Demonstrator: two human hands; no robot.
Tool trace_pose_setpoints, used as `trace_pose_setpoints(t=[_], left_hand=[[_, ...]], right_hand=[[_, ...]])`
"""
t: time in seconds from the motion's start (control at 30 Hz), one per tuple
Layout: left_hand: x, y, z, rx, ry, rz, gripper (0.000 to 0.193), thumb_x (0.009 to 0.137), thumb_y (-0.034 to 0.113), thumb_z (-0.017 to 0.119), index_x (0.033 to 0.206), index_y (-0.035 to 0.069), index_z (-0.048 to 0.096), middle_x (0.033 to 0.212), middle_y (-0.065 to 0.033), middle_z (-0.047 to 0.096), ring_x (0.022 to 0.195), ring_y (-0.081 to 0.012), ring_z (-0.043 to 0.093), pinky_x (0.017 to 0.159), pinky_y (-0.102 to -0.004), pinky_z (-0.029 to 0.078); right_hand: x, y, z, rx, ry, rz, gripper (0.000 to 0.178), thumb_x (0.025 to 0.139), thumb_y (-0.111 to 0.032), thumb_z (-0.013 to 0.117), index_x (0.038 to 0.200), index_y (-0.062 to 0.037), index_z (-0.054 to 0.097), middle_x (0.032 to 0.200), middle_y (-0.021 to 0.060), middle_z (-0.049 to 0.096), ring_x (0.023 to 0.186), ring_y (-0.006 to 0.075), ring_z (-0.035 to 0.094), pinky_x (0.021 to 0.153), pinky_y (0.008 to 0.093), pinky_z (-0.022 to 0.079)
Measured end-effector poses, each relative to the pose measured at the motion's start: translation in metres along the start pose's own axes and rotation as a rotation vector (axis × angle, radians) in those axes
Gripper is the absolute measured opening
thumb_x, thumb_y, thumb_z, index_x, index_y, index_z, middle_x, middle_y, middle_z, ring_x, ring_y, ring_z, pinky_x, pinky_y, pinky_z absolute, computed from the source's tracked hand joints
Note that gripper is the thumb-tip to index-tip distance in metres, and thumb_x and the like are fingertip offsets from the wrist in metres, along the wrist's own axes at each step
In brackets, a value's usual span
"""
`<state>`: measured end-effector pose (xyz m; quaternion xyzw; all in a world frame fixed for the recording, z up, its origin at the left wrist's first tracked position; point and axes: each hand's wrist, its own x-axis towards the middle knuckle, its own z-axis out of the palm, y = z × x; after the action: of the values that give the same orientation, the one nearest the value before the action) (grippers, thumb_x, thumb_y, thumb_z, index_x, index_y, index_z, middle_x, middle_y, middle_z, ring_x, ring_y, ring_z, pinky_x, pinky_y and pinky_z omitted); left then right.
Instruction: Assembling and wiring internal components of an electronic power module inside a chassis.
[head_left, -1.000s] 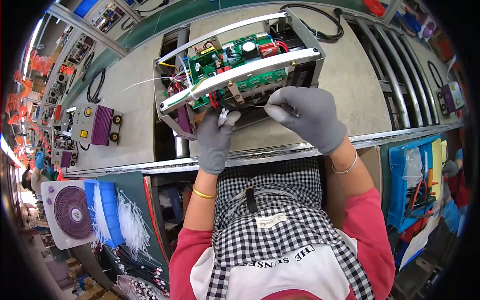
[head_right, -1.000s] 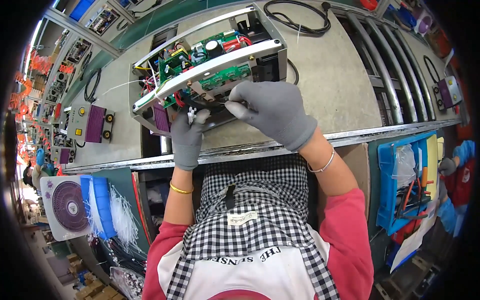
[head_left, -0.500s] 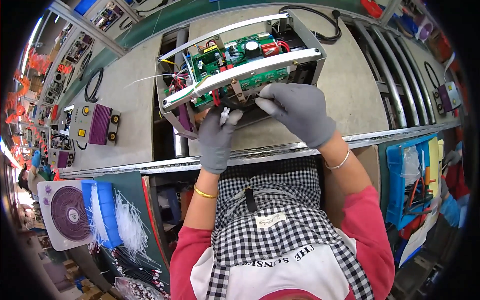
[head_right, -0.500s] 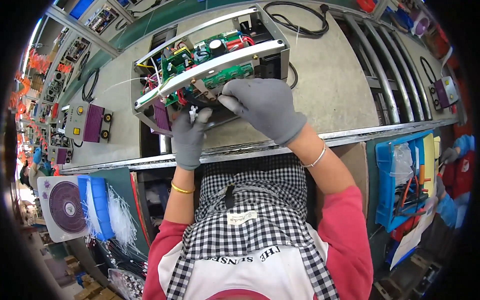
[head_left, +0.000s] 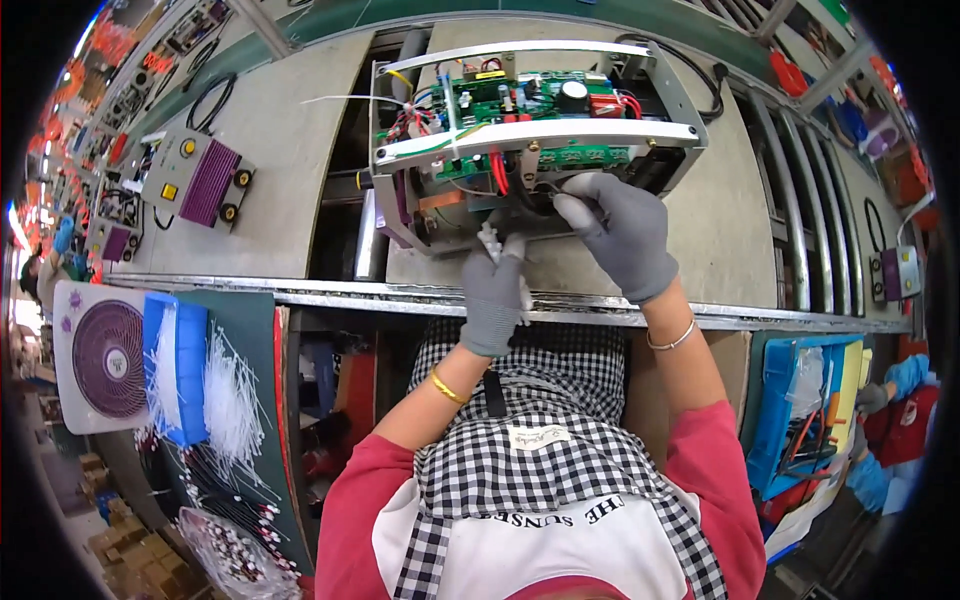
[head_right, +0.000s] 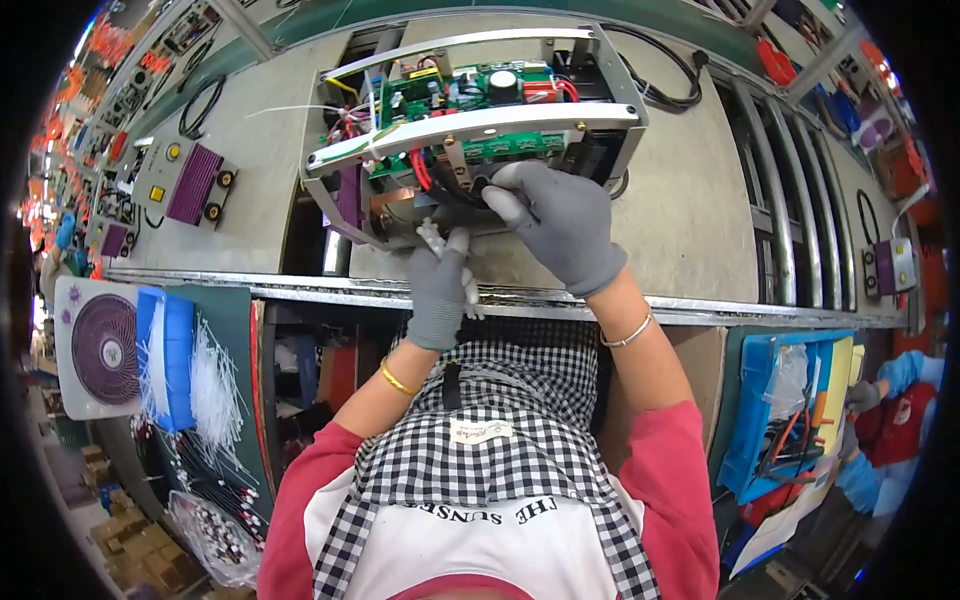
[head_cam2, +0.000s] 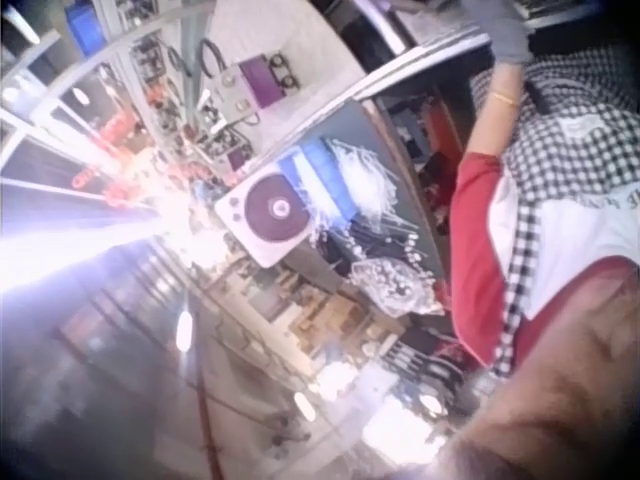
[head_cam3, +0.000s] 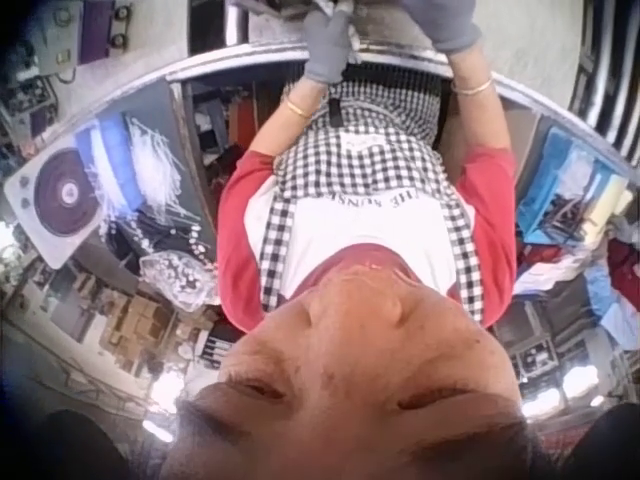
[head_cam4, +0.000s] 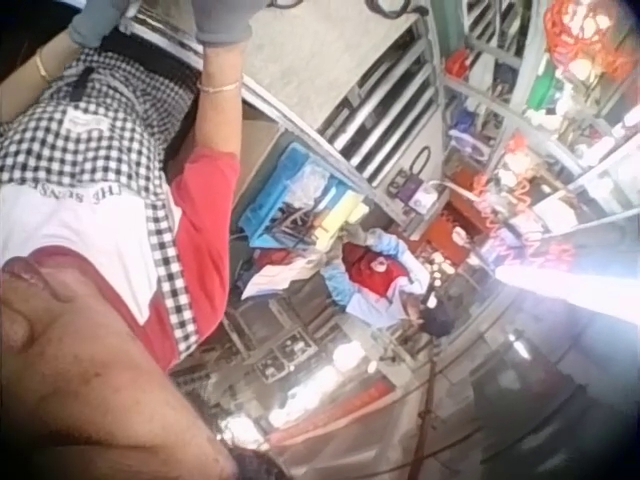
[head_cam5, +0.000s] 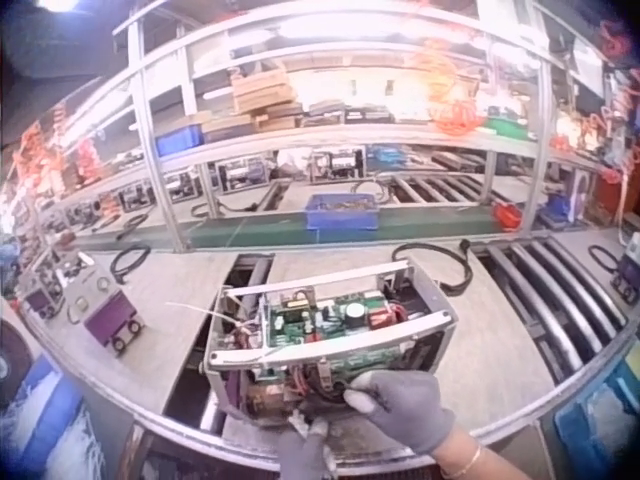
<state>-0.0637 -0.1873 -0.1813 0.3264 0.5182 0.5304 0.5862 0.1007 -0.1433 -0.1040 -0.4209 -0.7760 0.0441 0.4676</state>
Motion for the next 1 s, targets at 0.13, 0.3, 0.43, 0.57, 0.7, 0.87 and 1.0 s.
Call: trace_pose_setpoints(t=[0.13,0.3,0.43,0.57,0.7,0.87,1.0], left_hand=[[0.001,0.001,0.017,0.185,0.024,0.258,0.020,0.094,0.017,0.060,0.099,-0.002,0.063,0.067,-0.0031,0.059,0.045,-0.0123,0.052,0.042,-0.0264,0.039],[0.003,0.021,0.022,0.104,0.038,0.229,0.018,0.093,0.014,0.061,0.101,-0.002,0.062,0.069,-0.0026,0.059,0.054,-0.0099,0.056,0.047,-0.0250,0.041],[0.015,0.005,0.029,0.063,0.087,0.341,0.017,0.092,0.015,0.064,0.099,0.000,0.062,0.070,-0.0019,0.060,0.055,-0.0087,0.054,0.047,-0.0244,0.040],[0.031,-0.018,0.026,0.152,0.147,0.418,0.017,0.092,0.016,0.066,0.098,0.000,0.063,0.072,-0.0015,0.060,0.056,-0.0075,0.053,0.049,-0.0250,0.041],[0.031,-0.012,0.032,0.113,0.201,0.560,0.015,0.089,0.013,0.067,0.094,0.000,0.062,0.069,-0.0020,0.061,0.054,-0.0097,0.053,0.050,-0.0283,0.043],[0.030,-0.011,0.021,0.175,0.125,0.443,0.013,0.088,0.012,0.066,0.087,0.001,0.060,0.065,-0.0027,0.059,0.049,-0.0119,0.052,0.047,-0.0298,0.043],[0.037,-0.023,0.011,0.393,0.194,0.646,0.018,0.090,0.018,0.065,0.088,0.001,0.061,0.066,-0.0040,0.060,0.049,-0.0122,0.055,0.044,-0.0280,0.042]], right_hand=[[0.001,-0.003,-0.002,-0.013,-0.032,-0.001,0.015,0.083,-0.019,0.076,0.088,-0.0088,0.066,0.078,0.0070,0.069,0.063,0.0237,0.066,0.057,0.0320,0.051],[0.001,-0.005,-0.008,0.016,-0.066,0.081,0.016,0.084,-0.019,0.075,0.090,-0.0074,0.066,0.075,0.0076,0.067,0.059,0.0207,0.063,0.056,0.0301,0.050],[-0.003,-0.003,-0.005,0.062,-0.025,0.104,0.016,0.086,-0.019,0.074,0.091,-0.0063,0.066,0.074,0.0075,0.067,0.059,0.0177,0.063,0.056,0.0285,0.050],[-0.004,-0.008,-0.007,0.059,-0.059,0.174,0.015,0.088,-0.019,0.073,0.092,-0.0054,0.066,0.076,0.0066,0.068,0.060,0.0159,0.064,0.058,0.0277,0.050],[-0.009,-0.011,-0.009,0.013,-0.039,0.186,0.016,0.088,-0.019,0.073,0.092,-0.0051,0.066,0.076,0.0070,0.068,0.062,0.0167,0.065,0.059,0.0281,0.051],[-0.020,-0.010,-0.007,0.036,-0.058,0.220,0.018,0.087,-0.021,0.074,0.093,-0.0060,0.067,0.077,0.0071,0.069,0.065,0.0179,0.066,0.061,0.0288,0.051],[-0.020,-0.013,0.003,0.019,-0.128,0.268,0.019,0.087,-0.024,0.073,0.094,-0.0067,0.067,0.077,0.0079,0.068,0.066,0.0207,0.066,0.061,0.0297,0.050]])
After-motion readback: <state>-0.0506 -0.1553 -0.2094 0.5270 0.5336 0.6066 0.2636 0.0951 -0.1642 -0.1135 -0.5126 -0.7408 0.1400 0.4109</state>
